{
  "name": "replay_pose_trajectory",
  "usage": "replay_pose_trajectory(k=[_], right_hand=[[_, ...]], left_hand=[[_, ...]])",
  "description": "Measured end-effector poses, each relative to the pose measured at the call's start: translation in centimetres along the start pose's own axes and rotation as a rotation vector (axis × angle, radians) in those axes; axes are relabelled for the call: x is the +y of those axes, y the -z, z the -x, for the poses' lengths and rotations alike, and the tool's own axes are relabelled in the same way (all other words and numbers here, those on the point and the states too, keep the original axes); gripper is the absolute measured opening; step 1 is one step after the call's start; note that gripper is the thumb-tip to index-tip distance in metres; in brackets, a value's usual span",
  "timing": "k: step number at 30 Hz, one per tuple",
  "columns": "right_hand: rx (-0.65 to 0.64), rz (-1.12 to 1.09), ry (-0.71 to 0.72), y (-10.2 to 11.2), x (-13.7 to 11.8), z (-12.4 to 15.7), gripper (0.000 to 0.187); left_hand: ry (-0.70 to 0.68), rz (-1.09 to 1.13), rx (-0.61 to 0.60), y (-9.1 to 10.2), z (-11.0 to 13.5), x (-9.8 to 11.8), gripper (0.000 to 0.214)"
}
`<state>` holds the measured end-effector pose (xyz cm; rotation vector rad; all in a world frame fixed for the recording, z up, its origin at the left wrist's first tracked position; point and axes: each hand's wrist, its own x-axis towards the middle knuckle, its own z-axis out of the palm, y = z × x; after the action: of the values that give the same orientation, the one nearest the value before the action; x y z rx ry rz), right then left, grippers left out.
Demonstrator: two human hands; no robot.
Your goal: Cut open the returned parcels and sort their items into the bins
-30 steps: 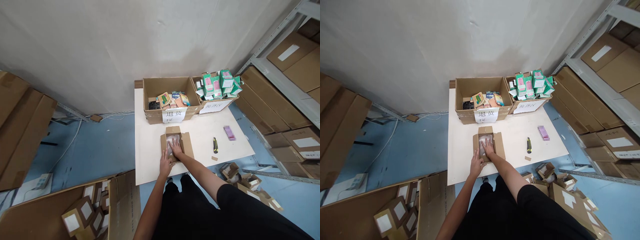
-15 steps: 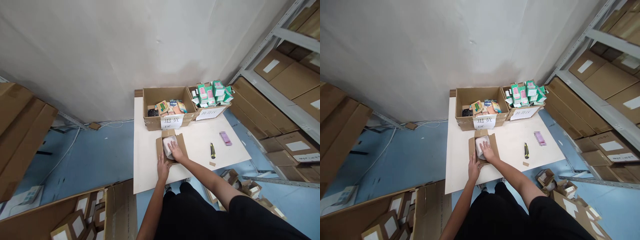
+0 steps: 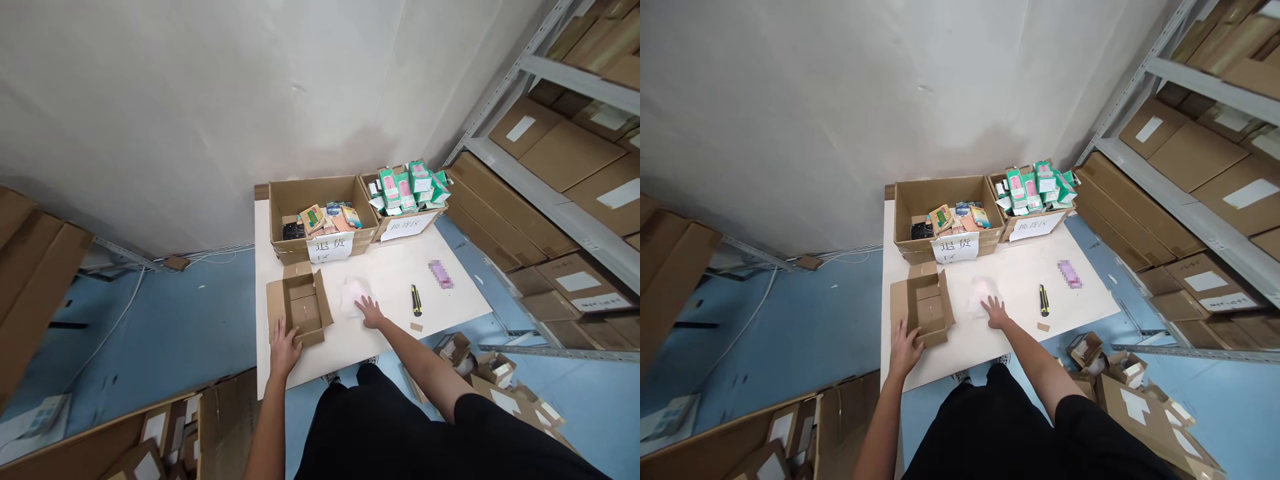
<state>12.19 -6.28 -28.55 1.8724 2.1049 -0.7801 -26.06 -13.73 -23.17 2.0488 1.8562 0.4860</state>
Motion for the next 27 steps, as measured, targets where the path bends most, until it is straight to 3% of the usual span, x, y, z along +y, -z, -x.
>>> replay_pose_trajectory(k=[1, 3, 7, 9, 11, 14, 18, 20, 23, 27], right_hand=[[-0.032, -0.028, -0.032, -1.1, 0.3, 0.0, 0.093], [0.021, -0.092, -0.091, -2.7, 0.6, -0.2, 0.081], [0.087, -0.172, -0.214, -4.0, -0.4, -2.0, 0.076], [0.087, -0.184, -0.270, -4.1, -1.0, -3.2, 0.067], [0.129, -0.229, -0.306, -4.0, -1.1, -4.2, 0.046], [0.225, -0.429, -0.280, -3.2, 0.8, -4.9, 0.023], [0.462, -0.729, -0.219, -1.1, 7.1, -3.6, 0.022], [0.567, -0.809, -0.285, 0.0, 10.7, -2.3, 0.028], [0.624, -0.968, -0.420, 1.2, 15.0, -0.6, 0.036], [0.629, -1.186, -0.557, 1.4, 18.6, 0.5, 0.044]], left_hand=[[0.002, 0.002, 0.023, 0.4, 0.1, 0.6, 0.030], [0.029, 0.018, 0.112, 0.9, 0.4, 2.2, 0.033], [-0.004, 0.114, 0.278, 0.5, 0.6, 7.2, 0.033], [-0.116, 0.187, 0.259, -0.5, 0.3, 10.4, 0.034], [-0.212, 0.261, 0.184, -2.1, -0.3, 13.4, 0.036], [-0.229, 0.350, 0.038, -5.0, -2.2, 16.9, 0.036], [-0.098, 0.367, -0.183, -9.8, -7.1, 18.8, 0.037], [-0.003, 0.319, -0.289, -12.6, -10.1, 19.4, 0.039], [0.132, 0.216, -0.398, -17.0, -13.9, 20.7, 0.040], [0.272, 0.142, -0.457, -22.0, -16.2, 22.7, 0.046]])
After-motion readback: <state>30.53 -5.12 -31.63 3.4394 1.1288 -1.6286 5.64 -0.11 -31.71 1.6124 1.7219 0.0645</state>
